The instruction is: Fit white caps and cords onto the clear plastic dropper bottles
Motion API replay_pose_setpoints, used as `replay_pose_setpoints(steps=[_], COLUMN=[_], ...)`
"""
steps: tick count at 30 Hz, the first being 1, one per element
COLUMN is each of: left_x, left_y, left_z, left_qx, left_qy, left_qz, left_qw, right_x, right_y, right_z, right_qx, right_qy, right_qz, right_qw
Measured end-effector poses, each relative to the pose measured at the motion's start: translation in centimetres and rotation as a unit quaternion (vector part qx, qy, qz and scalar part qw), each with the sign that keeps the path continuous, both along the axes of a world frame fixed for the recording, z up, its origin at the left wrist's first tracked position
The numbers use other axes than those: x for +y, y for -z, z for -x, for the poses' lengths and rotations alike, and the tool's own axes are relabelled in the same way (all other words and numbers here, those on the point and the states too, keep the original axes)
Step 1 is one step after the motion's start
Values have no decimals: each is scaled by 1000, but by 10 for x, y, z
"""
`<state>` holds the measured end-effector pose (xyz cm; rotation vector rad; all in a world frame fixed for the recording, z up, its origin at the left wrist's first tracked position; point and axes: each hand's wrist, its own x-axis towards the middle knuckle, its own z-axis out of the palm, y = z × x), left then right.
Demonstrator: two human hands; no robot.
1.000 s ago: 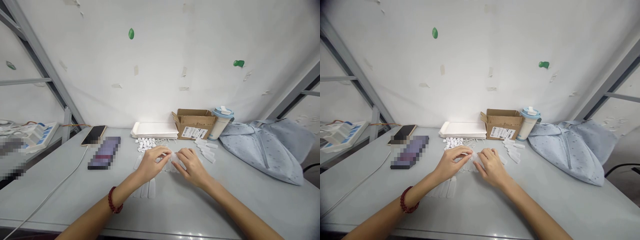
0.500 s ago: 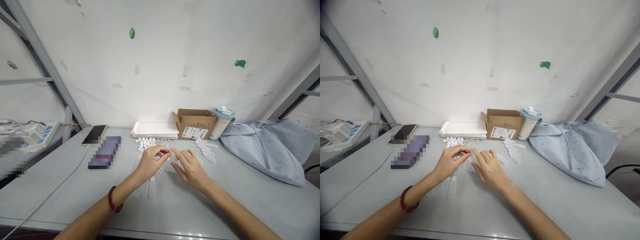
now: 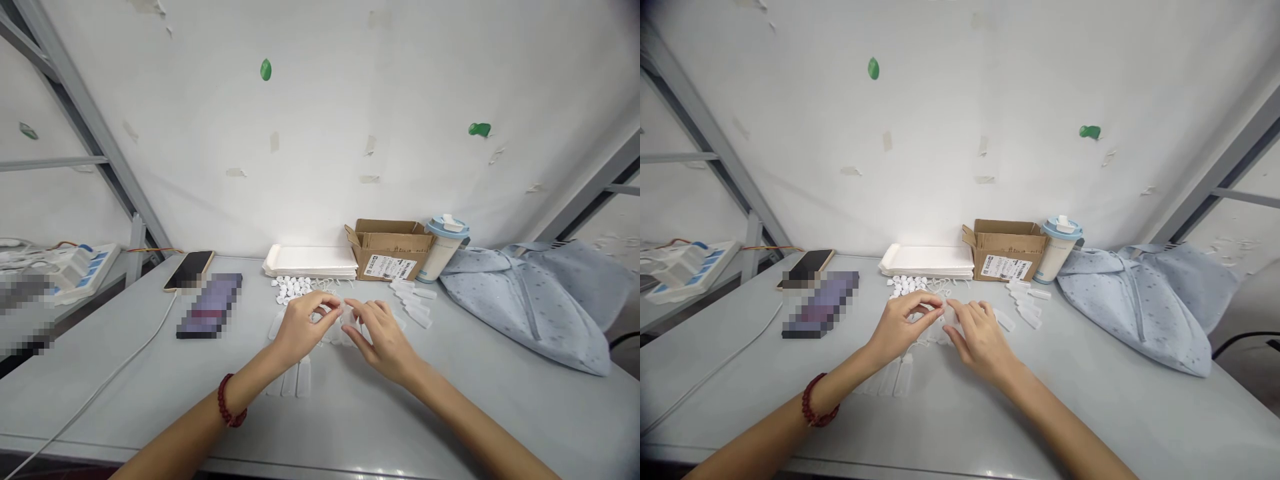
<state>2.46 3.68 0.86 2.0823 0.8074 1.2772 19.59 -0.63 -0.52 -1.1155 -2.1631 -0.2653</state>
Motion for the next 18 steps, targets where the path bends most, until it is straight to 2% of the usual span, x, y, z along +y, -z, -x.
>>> replay_pose_setpoints(steps=[6, 11, 15, 18], left_x=[-3, -4, -4, -4], left_y=[-1, -2, -2, -2], left_z=[1, -1, 0, 1], left_qx=[4, 12, 21, 31], left_qy=[4, 7, 12, 27], left_qz=[-28, -42, -44, -54], left_qw=[1000, 999, 999, 998], right_x=[-3, -6, -7, -6], right_y=[-1, -7, -15, -18], right_z=[0, 3, 6, 6], right_qx=[102, 198, 305, 408], right_qy=[6, 8, -7, -43], right_qz=[83, 182, 276, 357], right_qw=[991, 963, 912, 839])
